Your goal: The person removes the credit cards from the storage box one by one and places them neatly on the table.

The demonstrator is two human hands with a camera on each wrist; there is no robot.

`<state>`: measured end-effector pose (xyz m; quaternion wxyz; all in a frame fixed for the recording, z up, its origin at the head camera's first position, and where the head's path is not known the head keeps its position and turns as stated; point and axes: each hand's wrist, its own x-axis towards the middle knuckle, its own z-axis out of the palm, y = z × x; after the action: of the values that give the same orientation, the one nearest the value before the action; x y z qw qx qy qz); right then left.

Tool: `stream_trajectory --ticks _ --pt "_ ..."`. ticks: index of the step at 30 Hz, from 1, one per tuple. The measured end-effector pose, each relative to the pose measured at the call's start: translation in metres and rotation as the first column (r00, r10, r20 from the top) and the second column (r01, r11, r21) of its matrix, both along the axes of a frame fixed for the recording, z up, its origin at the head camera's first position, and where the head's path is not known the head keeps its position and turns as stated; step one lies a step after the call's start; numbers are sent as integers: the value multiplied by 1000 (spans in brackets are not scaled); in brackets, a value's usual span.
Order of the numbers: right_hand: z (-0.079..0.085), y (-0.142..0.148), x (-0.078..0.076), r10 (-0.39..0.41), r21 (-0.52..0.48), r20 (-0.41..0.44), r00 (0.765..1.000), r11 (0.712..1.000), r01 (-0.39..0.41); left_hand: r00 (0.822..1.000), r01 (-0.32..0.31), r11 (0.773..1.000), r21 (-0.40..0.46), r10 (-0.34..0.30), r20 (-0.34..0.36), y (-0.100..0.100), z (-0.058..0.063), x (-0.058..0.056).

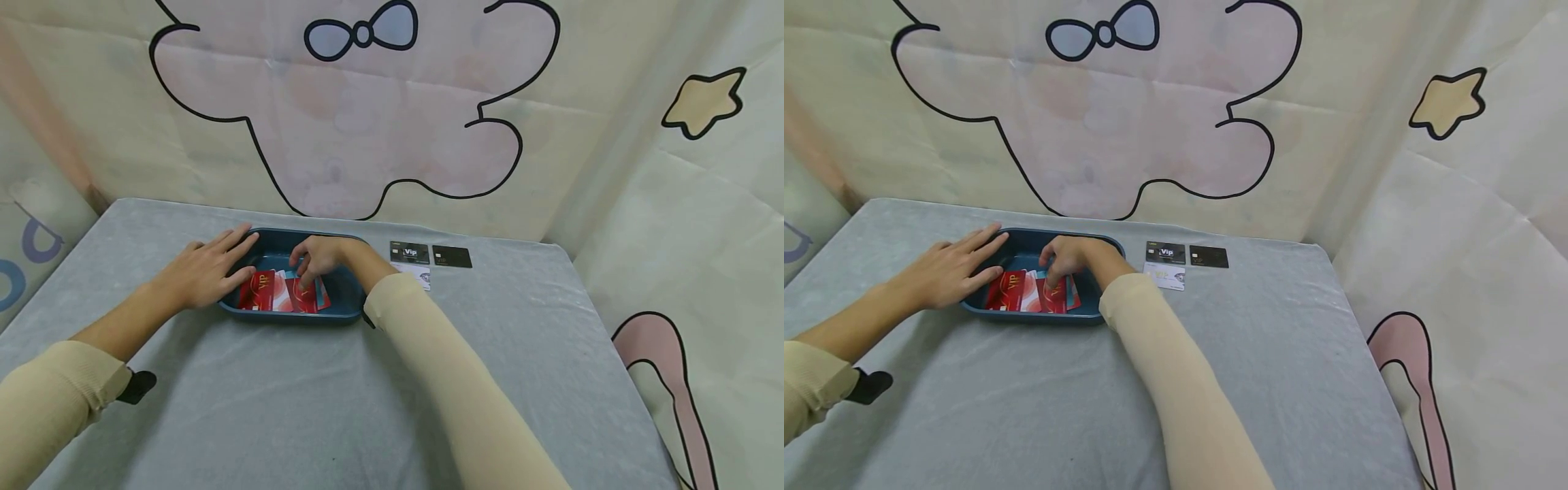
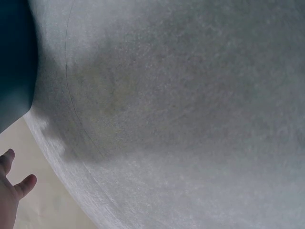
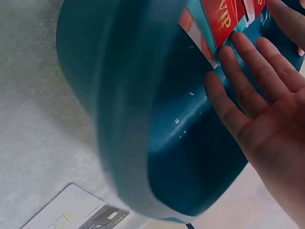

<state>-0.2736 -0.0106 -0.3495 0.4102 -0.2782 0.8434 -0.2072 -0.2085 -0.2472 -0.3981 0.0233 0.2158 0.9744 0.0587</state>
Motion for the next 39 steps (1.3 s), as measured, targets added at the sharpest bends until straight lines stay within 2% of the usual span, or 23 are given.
stream_trajectory --ticks 12,23,33,39 --pt "2 2 2 -7 23 34 999 1000 7 1000 3 1000 4 -3 0 1 0 1" --pt "3 2 1 20 31 6 1000 999 -20 1000 1 1000 5 -1 1 1 1 2" --pt "11 2 2 -29 21 0 1000 999 29 1000 0 1000 7 0 -4 1 0 2" --pt "12 1 2 -18 11 -9 1000 1000 18 1000 -1 1000 8 1 2 1 1 1"
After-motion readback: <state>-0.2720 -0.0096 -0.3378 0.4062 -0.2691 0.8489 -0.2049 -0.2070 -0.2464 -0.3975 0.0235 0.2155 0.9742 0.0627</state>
